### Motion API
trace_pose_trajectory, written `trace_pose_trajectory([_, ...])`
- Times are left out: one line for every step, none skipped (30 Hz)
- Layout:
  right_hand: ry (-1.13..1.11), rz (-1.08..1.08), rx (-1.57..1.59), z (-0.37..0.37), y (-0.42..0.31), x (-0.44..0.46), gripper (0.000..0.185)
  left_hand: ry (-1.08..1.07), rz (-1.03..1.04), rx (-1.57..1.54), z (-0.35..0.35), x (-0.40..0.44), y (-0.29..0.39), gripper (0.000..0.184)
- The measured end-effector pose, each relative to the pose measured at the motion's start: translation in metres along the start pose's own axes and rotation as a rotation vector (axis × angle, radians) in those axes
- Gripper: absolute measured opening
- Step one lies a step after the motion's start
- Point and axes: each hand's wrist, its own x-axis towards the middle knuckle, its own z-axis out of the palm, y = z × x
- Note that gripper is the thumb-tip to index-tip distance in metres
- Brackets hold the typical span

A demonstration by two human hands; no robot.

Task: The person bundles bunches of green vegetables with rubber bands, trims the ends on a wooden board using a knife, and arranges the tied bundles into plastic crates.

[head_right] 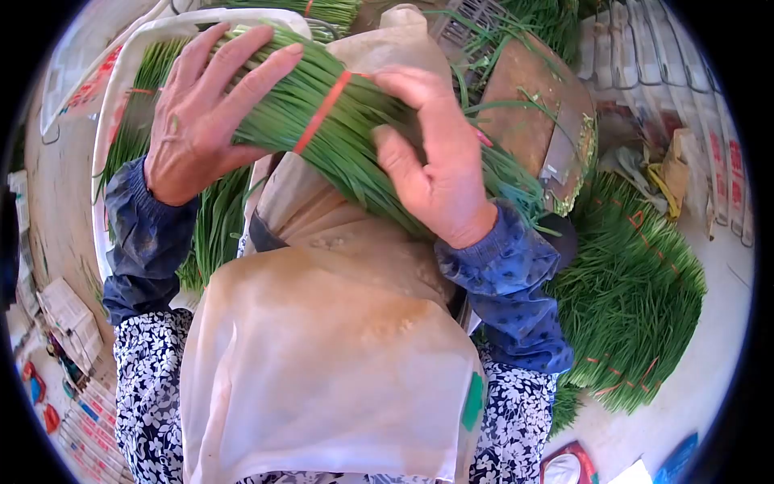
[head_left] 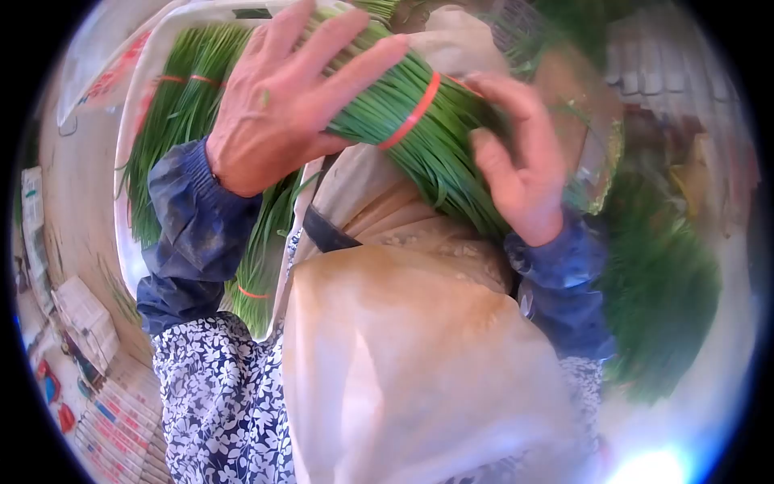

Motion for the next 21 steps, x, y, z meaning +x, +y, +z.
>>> trace_pose_trajectory([0.008,0.006,-0.002,-0.005,-0.001,0.000,0.042,0.004,0.000,-0.022,0.002,-0.001,-0.002,0.089])
trace_pose_trajectory([0.019,0.016,-0.104,-0.010,-0.002,-0.001,0.036,0.002,0.000,-0.032,0.002,-0.001,-0.003,0.086])
trace_pose_trajectory([0.029,0.027,-0.205,-0.014,-0.004,-0.001,0.031,-0.004,0.006,-0.036,0.003,-0.002,-0.004,0.086])
trace_pose_trajectory([0.027,-0.012,-0.247,-0.016,-0.012,0.004,0.027,0.004,0.009,-0.047,0.003,-0.002,-0.004,0.086])
trace_pose_trajectory([0.028,-0.006,-0.246,-0.018,-0.013,0.005,0.027,0.014,0.010,-0.059,0.004,-0.002,-0.004,0.085])
trace_pose_trajectory([-0.023,0.007,-0.256,-0.019,-0.013,0.004,0.025,0.009,0.012,-0.061,0.004,-0.003,-0.002,0.085])
trace_pose_trajectory([-0.075,0.021,-0.265,-0.020,-0.014,0.005,0.024,0.014,0.014,-0.061,0.004,-0.002,-0.002,0.085])
trace_pose_trajectory([-0.075,0.025,-0.262,-0.020,-0.014,0.007,0.024,0.018,0.015,-0.061,0.003,-0.002,-0.002,0.085])
trace_pose_trajectory([-0.101,0.033,-0.296,-0.018,-0.014,0.011,0.023,0.014,0.016,-0.063,0.003,-0.001,-0.002,0.085])
trace_pose_trajectory([-0.127,0.041,-0.330,-0.017,-0.013,0.014,0.022,0.007,0.017,-0.054,0.002,-0.001,-0.002,0.084])
trace_pose_trajectory([-0.127,0.043,-0.328,-0.016,-0.011,0.018,0.022,0.000,0.018,-0.044,0.002,-0.001,-0.002,0.084])
trace_pose_trajectory([-0.142,-0.001,-0.355,-0.016,-0.010,0.021,0.021,-0.004,0.019,-0.046,0.002,-0.001,-0.002,0.084])
trace_pose_trajectory([-0.157,-0.046,-0.383,-0.016,-0.009,0.024,0.020,-0.005,0.019,-0.046,0.002,0.000,-0.003,0.084])
trace_pose_trajectory([-0.158,-0.043,-0.380,-0.016,-0.007,0.025,0.020,-0.005,0.018,-0.046,0.002,0.000,-0.003,0.084])
trace_pose_trajectory([-0.168,-0.063,-0.382,-0.017,-0.005,0.027,0.020,-0.007,0.017,-0.048,0.002,0.000,-0.003,0.084])
trace_pose_trajectory([-0.179,-0.082,-0.383,-0.017,-0.004,0.027,0.019,-0.005,0.018,-0.045,0.003,0.000,-0.003,0.084])
trace_pose_trajectory([-0.181,-0.081,-0.383,-0.017,-0.005,0.027,0.019,-0.003,0.020,-0.042,0.003,0.000,-0.003,0.084])
trace_pose_trajectory([-0.210,-0.082,-0.398,-0.018,-0.006,0.028,0.020,-0.004,0.019,-0.044,0.004,0.000,-0.003,0.084])
trace_pose_trajectory([-0.239,-0.085,-0.413,-0.018,-0.007,0.029,0.022,-0.003,0.018,-0.045,0.004,0.000,-0.003,0.084])
trace_pose_trajectory([-0.242,-0.084,-0.411,-0.017,-0.006,0.029,0.022,-0.003,0.017,-0.047,0.004,-0.001,-0.004,0.084])
trace_pose_trajectory([-0.228,-0.124,-0.439,-0.015,-0.004,0.029,0.021,-0.004,0.014,-0.048,0.004,-0.001,-0.004,0.084])
